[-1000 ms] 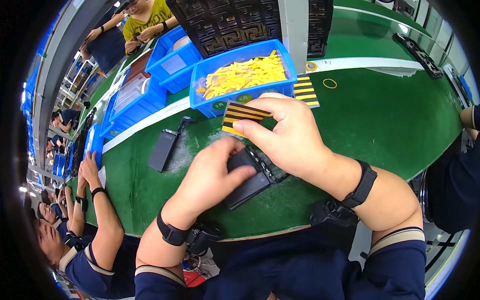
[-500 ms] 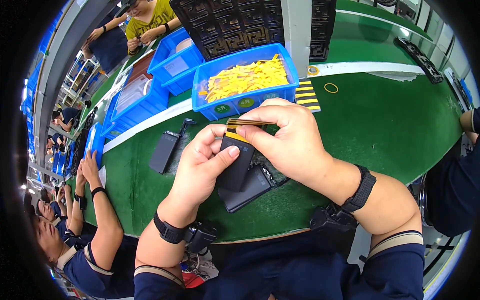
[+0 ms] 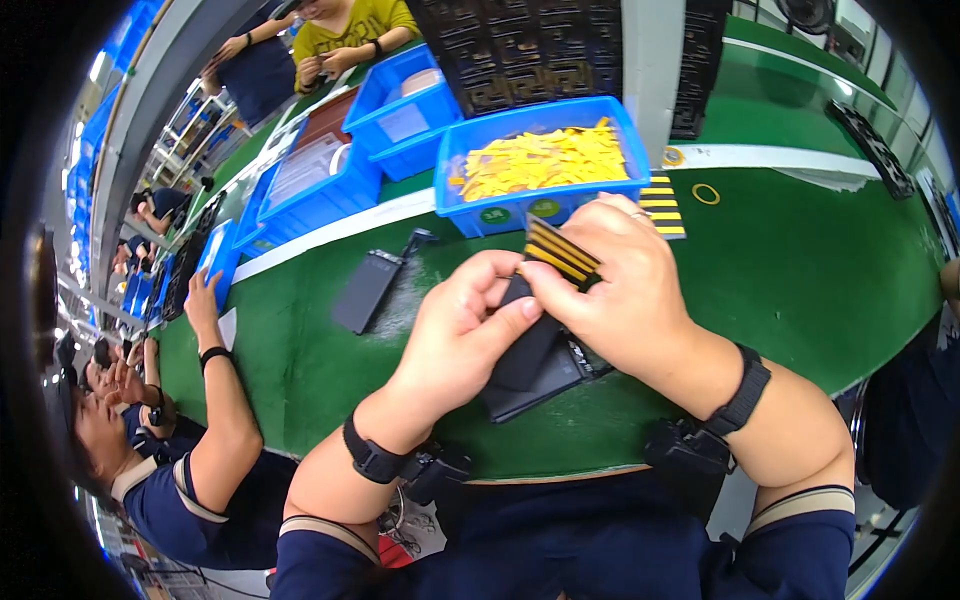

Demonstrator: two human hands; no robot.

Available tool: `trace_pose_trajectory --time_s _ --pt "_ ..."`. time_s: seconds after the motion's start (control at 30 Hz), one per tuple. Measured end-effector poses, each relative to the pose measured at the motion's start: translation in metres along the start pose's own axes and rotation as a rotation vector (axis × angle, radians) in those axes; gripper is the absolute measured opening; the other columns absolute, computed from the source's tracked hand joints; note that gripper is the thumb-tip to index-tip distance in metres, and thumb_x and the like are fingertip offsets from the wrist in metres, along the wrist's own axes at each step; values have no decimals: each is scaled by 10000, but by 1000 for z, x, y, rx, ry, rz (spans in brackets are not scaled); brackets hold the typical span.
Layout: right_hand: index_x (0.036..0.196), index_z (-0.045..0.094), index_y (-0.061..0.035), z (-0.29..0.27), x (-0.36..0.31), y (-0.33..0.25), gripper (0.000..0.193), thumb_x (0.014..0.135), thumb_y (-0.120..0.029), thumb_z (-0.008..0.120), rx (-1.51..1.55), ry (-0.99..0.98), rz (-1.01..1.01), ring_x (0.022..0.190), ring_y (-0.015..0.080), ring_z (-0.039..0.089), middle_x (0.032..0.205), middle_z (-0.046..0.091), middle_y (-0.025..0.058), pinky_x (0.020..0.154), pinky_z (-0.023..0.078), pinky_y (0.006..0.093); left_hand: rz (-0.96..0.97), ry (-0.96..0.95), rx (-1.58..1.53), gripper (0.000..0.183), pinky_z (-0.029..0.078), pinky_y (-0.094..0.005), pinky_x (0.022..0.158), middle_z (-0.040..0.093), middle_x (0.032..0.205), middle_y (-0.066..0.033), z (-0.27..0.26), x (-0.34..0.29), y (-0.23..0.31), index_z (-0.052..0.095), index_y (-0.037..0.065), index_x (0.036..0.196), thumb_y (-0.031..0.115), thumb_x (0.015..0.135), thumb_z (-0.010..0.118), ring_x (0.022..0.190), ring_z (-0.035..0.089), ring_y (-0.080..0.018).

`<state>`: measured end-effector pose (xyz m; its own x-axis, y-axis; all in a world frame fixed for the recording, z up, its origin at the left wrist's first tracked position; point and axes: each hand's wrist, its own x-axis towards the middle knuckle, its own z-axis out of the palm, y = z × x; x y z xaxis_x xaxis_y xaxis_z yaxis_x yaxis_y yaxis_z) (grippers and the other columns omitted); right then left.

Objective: Assembling small yellow components into black plastic housings at a factory workbench.

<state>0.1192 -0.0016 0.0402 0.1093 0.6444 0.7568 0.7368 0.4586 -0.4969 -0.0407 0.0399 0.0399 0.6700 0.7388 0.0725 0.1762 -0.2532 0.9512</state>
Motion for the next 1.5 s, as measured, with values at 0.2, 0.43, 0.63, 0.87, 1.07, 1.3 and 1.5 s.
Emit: trace_pose_trajectory --time_s 0.2,0.43,0.63,0.87,1.07,1.3,1.5 --pt "737 609 -33 -10 3 -1 145 619 -3 689 -33 -92 -33 882 271 571 833 600 75 808 444 384 68 96 -60 211 438 -187 684 639 892 -23 -10 0 4 500 1 1082 50 884 556 778 536 -28" --pt "759 608 -73 -21 8 -11 224 564 -12 700 -271 -146 -354 982 304 542 907 594 47 945 371 520 20 79 -143 195 447 -196 708 640 904 -26 -7 2 -2 486 -3 1074 27 888 535 797 553 -36" --pt "773 594 -70 -21 14 -4 214 602 10 693 -187 -18 -305 952 285 582 869 629 47 948 385 492 -7 89 -288 233 461 -220 712 655 912 -71 -9 2 -4 511 -20 1083 31 863 568 820 582 -69" --pt "819 611 -77 -15 1 -11 239 618 -18 727 -94 -120 -245 1025 298 573 949 655 45 972 344 524 89 106 -377 205 447 -214 725 656 923 -50 -5 3 -3 503 -10 1076 35 882 550 827 559 -47" --pt "795 620 -97 -19 2 -5 202 633 -20 713 -22 -145 -139 996 276 579 893 659 21 989 325 523 91 112 28 284 432 -195 760 629 964 -47 -4 -1 10 470 9 1145 21 874 553 881 563 -60" --pt "786 636 -80 -23 8 -11 191 647 35 697 -125 0 -163 968 258 578 821 640 37 1017 300 536 73 110 -351 256 457 -205 684 649 903 -28 -5 4 1 514 28 1129 29 877 556 787 568 -52" --pt "807 631 -14 -13 5 0 128 687 -8 676 59 28 53 750 250 588 742 615 96 763 463 374 26 127 -535 229 513 -240 745 637 969 -83 -7 5 -1 490 -10 1099 10 876 539 839 617 -114"
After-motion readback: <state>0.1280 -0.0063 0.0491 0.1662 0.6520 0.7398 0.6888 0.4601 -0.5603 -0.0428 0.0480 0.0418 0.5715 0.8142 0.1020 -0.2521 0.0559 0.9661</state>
